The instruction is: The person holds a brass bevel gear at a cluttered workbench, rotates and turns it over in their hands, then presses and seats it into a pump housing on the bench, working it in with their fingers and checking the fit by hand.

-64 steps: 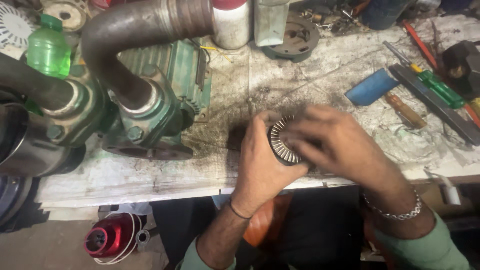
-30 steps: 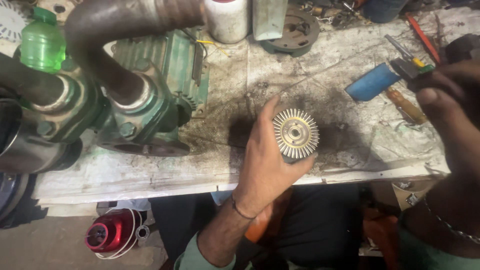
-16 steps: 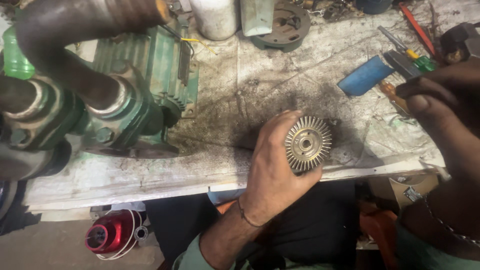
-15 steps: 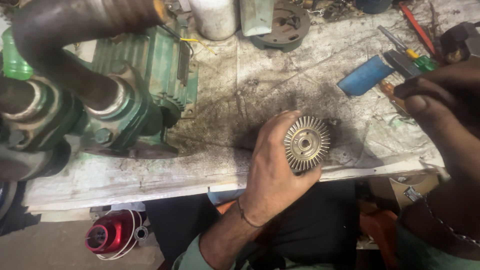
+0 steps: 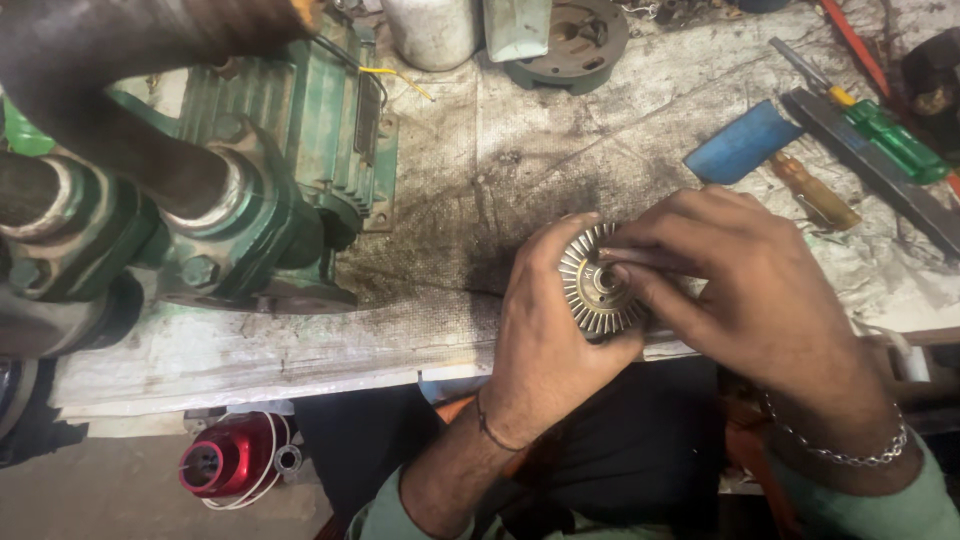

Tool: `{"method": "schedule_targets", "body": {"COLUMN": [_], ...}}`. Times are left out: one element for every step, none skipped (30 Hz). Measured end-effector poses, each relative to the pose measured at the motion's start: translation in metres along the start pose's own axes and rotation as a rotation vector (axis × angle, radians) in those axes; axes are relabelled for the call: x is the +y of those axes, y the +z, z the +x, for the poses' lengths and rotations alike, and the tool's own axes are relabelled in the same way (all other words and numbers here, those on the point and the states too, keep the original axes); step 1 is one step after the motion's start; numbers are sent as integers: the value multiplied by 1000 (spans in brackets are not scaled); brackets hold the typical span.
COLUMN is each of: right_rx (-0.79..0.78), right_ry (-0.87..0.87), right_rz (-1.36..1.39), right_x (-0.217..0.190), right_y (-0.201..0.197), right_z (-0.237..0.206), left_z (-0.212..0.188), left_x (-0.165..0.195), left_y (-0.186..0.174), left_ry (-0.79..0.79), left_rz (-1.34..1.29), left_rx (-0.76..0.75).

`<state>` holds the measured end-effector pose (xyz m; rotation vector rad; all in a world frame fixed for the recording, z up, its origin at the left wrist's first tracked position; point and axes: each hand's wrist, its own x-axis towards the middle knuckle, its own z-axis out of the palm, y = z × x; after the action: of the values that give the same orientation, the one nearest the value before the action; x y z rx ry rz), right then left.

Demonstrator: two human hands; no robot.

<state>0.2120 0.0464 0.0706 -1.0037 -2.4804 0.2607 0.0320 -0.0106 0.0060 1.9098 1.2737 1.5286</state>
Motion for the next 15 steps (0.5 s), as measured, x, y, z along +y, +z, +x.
{"method": "schedule_targets", "body": {"right_rx": [7,-5,-15,-25,5,35,65,41,18,-6,18,43,75,55,32], "right_ry": [3,22,41,61,12,-37,-87,-70,-54,-39,-15,8,25,-5,-34], "right_rz": [0,4,8,12,-3,-19,-36,-48,-58,-67,-98,-133,-170,-119,-65], "right_x": [4,7,8,7,5,2,-1,-4,-7,-8,-10,-10,-10,-9,-9], "right_y": [2,2,3,3,6,10,13,15,16,18,18,18,19,19,19], "right_z": [-3,-6,-8,-9,-9,-7,-5,-5,-4,-4,-4,-4,-4,-3,-3], "left_z": [0,0,0,0,0,0,0,0,0,0,0,0,1,1,2], "left_x": [0,0,0,0,-1,-1,-1,-2,-2,-2,-2,-2,-2,-2,-2], "left_y": [0,0,0,0,0,0,0,1,1,1,1,1,1,1,1], "left_ry": [-15,-31,-35,-38,-41,-32,-22,-12,-12,-14,-20,-56,-84,-111,-113], "left_rz": [-3,-6,-3,-1,0,14,30,46,51,55,57,43,31,21,11], "left_rx": [1,1,0,-4,-9,-6,-3,2,-4,-10,-15,-16,-14,-12,-5]}}
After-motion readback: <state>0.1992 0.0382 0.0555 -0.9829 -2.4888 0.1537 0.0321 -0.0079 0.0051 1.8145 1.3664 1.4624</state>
